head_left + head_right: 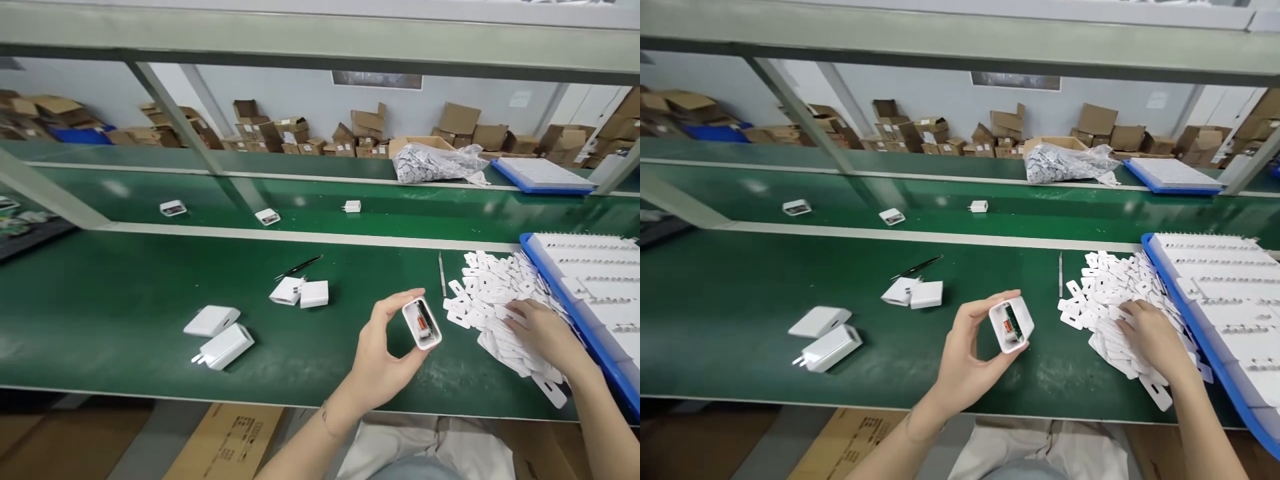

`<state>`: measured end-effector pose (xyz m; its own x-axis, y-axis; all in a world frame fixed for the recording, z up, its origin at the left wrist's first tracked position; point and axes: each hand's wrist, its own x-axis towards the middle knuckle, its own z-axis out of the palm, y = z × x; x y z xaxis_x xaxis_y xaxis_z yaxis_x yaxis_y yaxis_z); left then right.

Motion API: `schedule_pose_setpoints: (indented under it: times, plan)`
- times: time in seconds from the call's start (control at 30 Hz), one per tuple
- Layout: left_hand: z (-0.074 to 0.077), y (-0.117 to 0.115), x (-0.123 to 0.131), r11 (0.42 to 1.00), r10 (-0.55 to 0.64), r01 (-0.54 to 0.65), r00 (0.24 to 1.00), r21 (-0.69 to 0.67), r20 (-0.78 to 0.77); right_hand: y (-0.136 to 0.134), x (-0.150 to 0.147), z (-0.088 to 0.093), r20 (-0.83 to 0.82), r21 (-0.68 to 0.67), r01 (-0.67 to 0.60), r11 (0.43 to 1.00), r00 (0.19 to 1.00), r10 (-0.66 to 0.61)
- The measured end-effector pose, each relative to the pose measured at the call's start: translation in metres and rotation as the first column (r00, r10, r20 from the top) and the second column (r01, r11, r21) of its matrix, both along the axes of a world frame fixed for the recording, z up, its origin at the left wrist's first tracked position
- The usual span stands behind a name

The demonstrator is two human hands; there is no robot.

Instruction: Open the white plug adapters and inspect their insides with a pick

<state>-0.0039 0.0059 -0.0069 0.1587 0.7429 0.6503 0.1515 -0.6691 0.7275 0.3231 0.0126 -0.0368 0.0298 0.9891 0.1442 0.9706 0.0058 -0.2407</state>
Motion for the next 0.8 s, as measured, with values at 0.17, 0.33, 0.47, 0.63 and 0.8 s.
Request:
schedule_pose_setpoints:
  times: [0.17,0.33,0.47,0.63,0.8]
  plan:
    - [-0.007,-0.001,-0.002,0.997,-0.067,0.063,0.993,0.043,0.100,-0.004,-0.004,0.010,-0.084,0.004,0.021,1.000,0.996,-0.020]
    - [-0.013,-0.002,0.002,0.988,-0.122,0.102,0.976,0.115,0.182,-0.028,-0.052,0.036,-0.613,0.247,0.103,0.963,0.786,0.073]
    - [-0.015,-0.003,0.007,0.974,-0.149,0.104,0.963,0.201,0.224,-0.033,-0.104,0.037,-0.957,0.228,0.222,0.948,0.231,0.176]
    - [-0.016,-0.006,0.008,0.969,-0.121,0.067,0.967,0.236,0.223,-0.025,-0.133,0.018,-0.991,-0.029,0.229,0.973,-0.132,0.001]
    - [-0.022,-0.005,0.010,0.977,-0.030,-0.015,0.978,0.214,0.207,-0.046,-0.145,0.024,-0.972,0.209,0.203,0.957,0.149,0.181]
